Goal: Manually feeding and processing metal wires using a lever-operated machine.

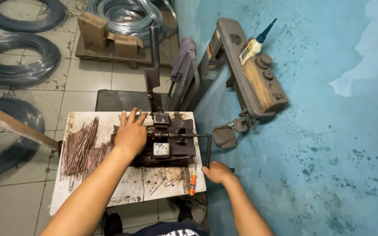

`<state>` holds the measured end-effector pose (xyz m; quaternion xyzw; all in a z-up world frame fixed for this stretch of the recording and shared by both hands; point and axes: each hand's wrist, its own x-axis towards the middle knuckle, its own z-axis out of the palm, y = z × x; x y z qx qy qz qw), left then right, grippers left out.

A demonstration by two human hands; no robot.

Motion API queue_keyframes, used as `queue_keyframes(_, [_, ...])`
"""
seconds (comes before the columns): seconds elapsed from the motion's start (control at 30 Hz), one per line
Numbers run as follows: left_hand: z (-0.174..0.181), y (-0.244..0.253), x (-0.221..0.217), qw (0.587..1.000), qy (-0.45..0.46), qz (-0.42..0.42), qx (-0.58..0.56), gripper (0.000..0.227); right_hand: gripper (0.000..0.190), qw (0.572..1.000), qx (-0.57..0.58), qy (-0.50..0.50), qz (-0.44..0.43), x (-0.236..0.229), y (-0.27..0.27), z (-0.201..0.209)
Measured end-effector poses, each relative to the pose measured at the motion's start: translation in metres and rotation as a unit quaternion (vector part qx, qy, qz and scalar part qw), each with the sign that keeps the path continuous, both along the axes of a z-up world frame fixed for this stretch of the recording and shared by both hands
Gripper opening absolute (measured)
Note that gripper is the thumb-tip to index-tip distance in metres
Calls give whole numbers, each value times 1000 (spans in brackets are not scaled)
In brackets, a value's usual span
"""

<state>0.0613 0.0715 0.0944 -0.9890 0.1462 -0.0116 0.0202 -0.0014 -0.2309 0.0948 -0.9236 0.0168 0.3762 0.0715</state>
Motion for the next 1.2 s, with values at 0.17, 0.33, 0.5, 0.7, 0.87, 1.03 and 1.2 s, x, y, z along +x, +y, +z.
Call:
queue_keyframes(0.17, [-1, -9, 4, 1000, 9, 11, 11, 33, 70, 999, -2, -44, -27, 29, -23, -98])
queue_keyframes(0.33, [13, -17, 1, 998, 40, 30, 27, 37, 60, 992, -27, -122, -24, 47, -25, -129])
queue_keyframes(0.5, [10, -18, -1, 999, 42, 30, 13, 37, 46, 999, 20, -46, 19, 21, 14, -50])
queue_keyframes(0.7, [-31, -4, 11, 998, 10, 11, -68, 39, 49, 985, 84, 7, 151, -9, 77, -4])
queue_keyframes(0.87, [-47, 29, -6, 929, -126, -17, -347, 28, 40, 971, 183, -46, 144, -11, 116, -10])
queue_keyframes(1.03, [-100, 83, -55, 846, -264, 91, -455, 12, 34, 954, 243, -44, 172, -7, 152, -65])
queue_keyframes(1.2, [-191, 108, -102, 876, -126, 305, -351, 16, 32, 938, 291, -39, 186, -11, 194, -93])
